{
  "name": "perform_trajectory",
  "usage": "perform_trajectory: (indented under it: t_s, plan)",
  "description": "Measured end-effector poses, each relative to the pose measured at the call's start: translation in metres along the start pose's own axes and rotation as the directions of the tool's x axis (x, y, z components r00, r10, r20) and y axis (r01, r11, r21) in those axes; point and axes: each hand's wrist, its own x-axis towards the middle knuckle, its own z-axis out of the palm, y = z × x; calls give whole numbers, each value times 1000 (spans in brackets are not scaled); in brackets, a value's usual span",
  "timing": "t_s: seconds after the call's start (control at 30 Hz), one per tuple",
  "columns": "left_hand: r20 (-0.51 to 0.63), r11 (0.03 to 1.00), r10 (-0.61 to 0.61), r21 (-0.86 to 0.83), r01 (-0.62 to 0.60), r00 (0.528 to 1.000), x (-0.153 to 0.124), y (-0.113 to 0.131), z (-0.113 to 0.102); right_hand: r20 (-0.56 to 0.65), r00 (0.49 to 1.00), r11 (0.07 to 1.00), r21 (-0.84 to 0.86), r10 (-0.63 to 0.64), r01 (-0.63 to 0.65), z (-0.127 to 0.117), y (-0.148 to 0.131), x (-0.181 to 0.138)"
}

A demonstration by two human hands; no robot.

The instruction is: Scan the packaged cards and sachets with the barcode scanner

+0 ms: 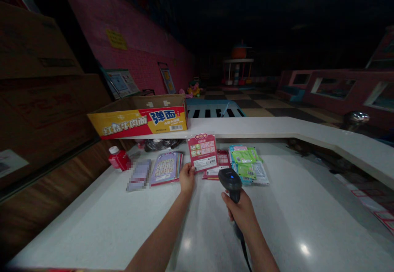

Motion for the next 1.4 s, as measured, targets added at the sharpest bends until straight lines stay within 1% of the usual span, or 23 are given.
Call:
perform_trajectory:
  t_s: [0.1, 0.23, 0.3, 0.4, 0.5, 0.6, 0.67, 0.73, 0.77, 0.83, 0.9, 0.97, 1.07, 1.13, 1.2, 1.27, 1.33, 1.4]
  plan:
    - [-7, 1000, -18, 26, 18, 1000, 1, 1, -1, -2, 1000, 1000, 7, -9, 9, -4, 2, -3]
    - [-32, 1000, -11, 15, 11, 999, -1, 4, -1, -29, 999, 1000, 21, -20, 21, -10, 1, -6]
    - [-47, 1000, -12, -17, 11, 999, -5, 8, 0, -35, 999, 999, 22, -27, 28, -13, 0, -7]
    - [-55, 992, -43, -125, 36, 998, -11, 17, -3, -39, 999, 1000, 15, -27, 28, -17, -3, -9]
    - [-50, 967, -79, -247, 64, 996, -12, 28, -17, -49, 999, 1000, 11, -8, 8, -19, -4, -11]
    - [-115, 966, -74, -254, 42, 991, -5, 34, -49, -48, 999, 1000, 13, -11, 12, -19, -5, -12]
    - [-208, 982, -47, -187, 8, 977, 1, 33, -77, -43, 999, 1000, 18, -22, 23, -16, -5, -12]
    - [-302, 995, -20, -97, -10, 953, 6, 27, -104, -33, 999, 999, 20, -32, 32, -13, -4, -12]
    - [-339, 998, -24, -61, 4, 940, 7, 22, -117, -23, 999, 999, 19, -35, 36, -11, -4, -11]
    - [-379, 998, -51, 10, 59, 924, 8, 11, -137, 4, 999, 999, 9, -37, 37, -6, -4, -11]
    - [-406, 989, -72, 92, 119, 911, 7, 0, -149, 32, 999, 999, -9, -35, 36, -2, -4, -11]
    - [-408, 965, -92, 189, 182, 908, 6, -7, -154, 51, 998, 999, -31, -32, 34, 1, -5, -12]
    - [-393, 909, -132, 319, 269, 910, 6, -10, -153, 63, 997, 998, -49, -37, 40, 2, -8, -13]
    - [-380, 875, -137, 386, 292, 915, 6, -8, -151, 63, 997, 998, -52, -40, 43, 2, -9, -12]
    - [-347, 832, -126, 473, 289, 929, 5, -4, -150, 58, 998, 998, -55, -34, 37, 1, -9, -12]
    - [-311, 745, -95, 608, 275, 946, 2, 1, -151, 46, 999, 998, -57, -27, 30, 0, -9, -12]
    - [-287, 617, -36, 747, 247, 957, -3, 6, -150, 33, 999, 998, -54, -25, 27, 1, -8, -12]
    - [-232, 514, 43, 839, 177, 972, -10, 10, -148, 35, 999, 999, -47, -25, 26, 2, -7, -12]
